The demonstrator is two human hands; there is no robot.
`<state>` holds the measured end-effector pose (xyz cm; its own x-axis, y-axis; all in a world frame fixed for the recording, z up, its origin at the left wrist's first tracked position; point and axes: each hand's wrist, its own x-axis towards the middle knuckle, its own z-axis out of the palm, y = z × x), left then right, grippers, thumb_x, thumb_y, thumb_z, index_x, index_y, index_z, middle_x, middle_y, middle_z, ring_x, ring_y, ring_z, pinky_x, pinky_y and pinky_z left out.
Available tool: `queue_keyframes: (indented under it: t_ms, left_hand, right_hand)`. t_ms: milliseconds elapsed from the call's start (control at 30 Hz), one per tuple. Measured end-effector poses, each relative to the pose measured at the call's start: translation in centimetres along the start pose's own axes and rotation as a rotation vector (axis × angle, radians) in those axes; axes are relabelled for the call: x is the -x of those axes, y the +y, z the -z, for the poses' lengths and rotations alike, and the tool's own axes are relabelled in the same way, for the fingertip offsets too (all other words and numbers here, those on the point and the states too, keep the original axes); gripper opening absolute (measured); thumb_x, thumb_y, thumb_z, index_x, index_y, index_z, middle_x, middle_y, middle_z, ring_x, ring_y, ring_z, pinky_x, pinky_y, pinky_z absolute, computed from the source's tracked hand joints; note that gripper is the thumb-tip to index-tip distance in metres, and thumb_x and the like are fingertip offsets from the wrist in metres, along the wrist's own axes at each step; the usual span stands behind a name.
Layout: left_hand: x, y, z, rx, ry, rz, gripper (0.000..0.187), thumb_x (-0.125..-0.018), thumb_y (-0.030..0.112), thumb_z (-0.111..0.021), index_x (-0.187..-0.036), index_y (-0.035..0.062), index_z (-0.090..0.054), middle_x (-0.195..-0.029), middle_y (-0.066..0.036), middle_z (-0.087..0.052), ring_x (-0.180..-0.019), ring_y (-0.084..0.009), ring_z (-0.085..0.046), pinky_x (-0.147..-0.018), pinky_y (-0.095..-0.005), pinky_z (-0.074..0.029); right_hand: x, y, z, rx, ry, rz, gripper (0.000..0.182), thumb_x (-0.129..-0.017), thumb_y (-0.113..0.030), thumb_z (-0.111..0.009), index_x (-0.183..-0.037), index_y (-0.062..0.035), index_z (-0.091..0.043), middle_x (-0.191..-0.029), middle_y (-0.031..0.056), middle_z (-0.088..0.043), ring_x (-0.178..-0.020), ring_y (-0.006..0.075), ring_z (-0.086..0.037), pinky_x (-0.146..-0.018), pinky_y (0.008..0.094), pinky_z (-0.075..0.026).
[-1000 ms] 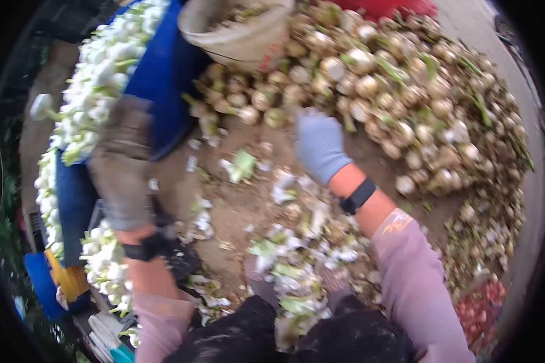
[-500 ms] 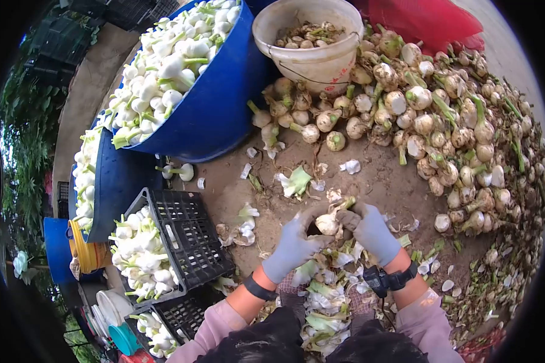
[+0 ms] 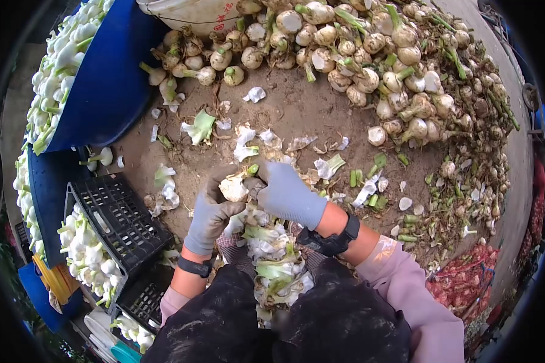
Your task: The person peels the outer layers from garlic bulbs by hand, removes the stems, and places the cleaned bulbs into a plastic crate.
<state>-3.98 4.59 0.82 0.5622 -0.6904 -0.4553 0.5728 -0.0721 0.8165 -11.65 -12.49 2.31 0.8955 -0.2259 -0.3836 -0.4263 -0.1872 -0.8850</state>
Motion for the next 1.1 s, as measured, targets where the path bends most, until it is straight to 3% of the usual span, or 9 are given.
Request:
queue_keyframes:
  t_ms: [167,267,467,567,667,733,800,933,1100]
  left_hand:
    - [0.8,-0.5,-0.3,0.284,-0.056,0.042,0.066,-0.067,-0.005,-0.073,-0.128,0.0032,-0.05,-0.122,-0.009,-0.057,-0.111,-0.0185,-0.057,-0.096,-0.0309,-0.048]
    - [0.7,-0.6,-0.4,0.278,0.044,0.049,0.065,-0.066,-0.005,-0.075,-0.127,0.0036,-0.052,-0.121,-0.008,-0.058,-0.11,-0.0173,-0.058,-0.095,-0.0306,-0.048]
    - [0.0,-1.4,0.6,-0.453,0.001,-0.224,0.059,-0.071,-0.008,-0.07,-0.127,0.0039,-0.054,-0.111,-0.007,-0.062,-0.095,-0.0166,-0.062,-0.081,-0.0266,-0.051]
    - [0.3,-0.3,0.3,0.1,0.032,0.148,0.048,-0.087,0.018,-0.066,-0.13,0.0029,-0.051,-0.099,-0.006,-0.064,-0.072,-0.0141,-0.062,-0.058,-0.0229,-0.046]
    - [-0.8,-1.8,0.6,0.552,-0.208,0.159,0.081,-0.092,0.07,-0.027,-0.144,0.0077,-0.033,-0.092,-0.008,-0.063,-0.055,-0.0126,-0.053,-0.052,-0.0223,-0.044]
    - [-0.5,-1.1,-0.4,0.397,-0.106,0.144,0.081,-0.092,0.069,-0.029,-0.145,0.0081,-0.029,-0.093,-0.008,-0.063,-0.056,-0.0129,-0.054,-0.051,-0.0226,-0.044]
    - [-0.3,-1.4,-0.6,0.302,-0.049,0.096,0.071,-0.097,0.052,-0.043,-0.149,0.0088,-0.02,-0.093,-0.007,-0.062,-0.065,-0.0115,-0.056,-0.053,-0.022,-0.044]
    - [-0.7,-0.7,-0.7,-0.206,0.08,0.067,0.051,-0.095,0.014,-0.052,-0.142,0.0052,-0.034,-0.101,-0.005,-0.06,-0.083,-0.0082,-0.054,-0.067,-0.0214,-0.047]
    - [-1.6,-0.6,0.9,-0.209,0.186,-0.106,0.035,-0.091,0.018,-0.061,-0.12,-0.001,-0.056,-0.104,-0.008,-0.062,-0.088,-0.0121,-0.058,-0.079,-0.0268,-0.049]
  right_hand:
    - [1.6,-1.7,0.5,-0.475,-0.157,-0.257,0.028,-0.089,-0.022,-0.061,-0.092,0.0063,-0.06,-0.071,0.0162,-0.062,-0.063,0.0226,-0.06,-0.057,0.0383,-0.045]
    - [0.5,0.2,1.4,-0.087,-0.216,-0.131,0.032,-0.09,-0.024,-0.062,-0.095,0.0076,-0.059,-0.072,0.0131,-0.062,-0.065,0.0198,-0.059,-0.058,0.0362,-0.045]
    - [0.1,1.8,-0.2,-0.028,-0.02,-0.168,0.032,-0.082,-0.016,-0.065,-0.101,0.0075,-0.055,-0.079,0.0217,-0.062,-0.065,0.0288,-0.057,-0.061,0.0379,-0.045]
    - [0.3,2.5,-0.7,0.265,0.011,0.003,0.031,-0.08,-0.015,-0.065,-0.101,0.0071,-0.055,-0.088,0.0242,-0.063,-0.073,0.0333,-0.06,-0.065,0.0399,-0.047]
    - [0.7,3.1,-1.0,0.546,0.103,0.221,0.032,-0.08,-0.015,-0.065,-0.101,0.0067,-0.056,-0.093,0.0251,-0.062,-0.083,0.0325,-0.062,-0.069,0.0415,-0.048]
    - [0.4,3.3,-1.0,0.574,0.135,0.271,0.032,-0.08,-0.015,-0.066,-0.101,0.0066,-0.056,-0.094,0.0256,-0.062,-0.088,0.0307,-0.063,-0.071,0.0422,-0.048]
    - [0.2,4.0,-1.8,-0.25,0.078,0.126,0.03,-0.081,-0.014,-0.066,-0.101,0.0057,-0.058,-0.088,0.0232,-0.063,-0.081,0.0244,-0.064,-0.068,0.0388,-0.048]
    - [-1.0,3.6,-1.0,-0.182,-0.051,-0.235,0.026,-0.083,-0.013,-0.065,-0.101,0.0047,-0.061,-0.082,0.0187,-0.065,-0.074,0.0191,-0.062,-0.067,0.0356,-0.048]
    - [1.0,1.8,-1.5,-0.293,-0.164,-0.173,0.022,-0.082,-0.007,-0.06,-0.102,0.003,-0.062,-0.082,0.0152,-0.067,-0.074,0.018,-0.061,-0.07,0.0351,-0.049]
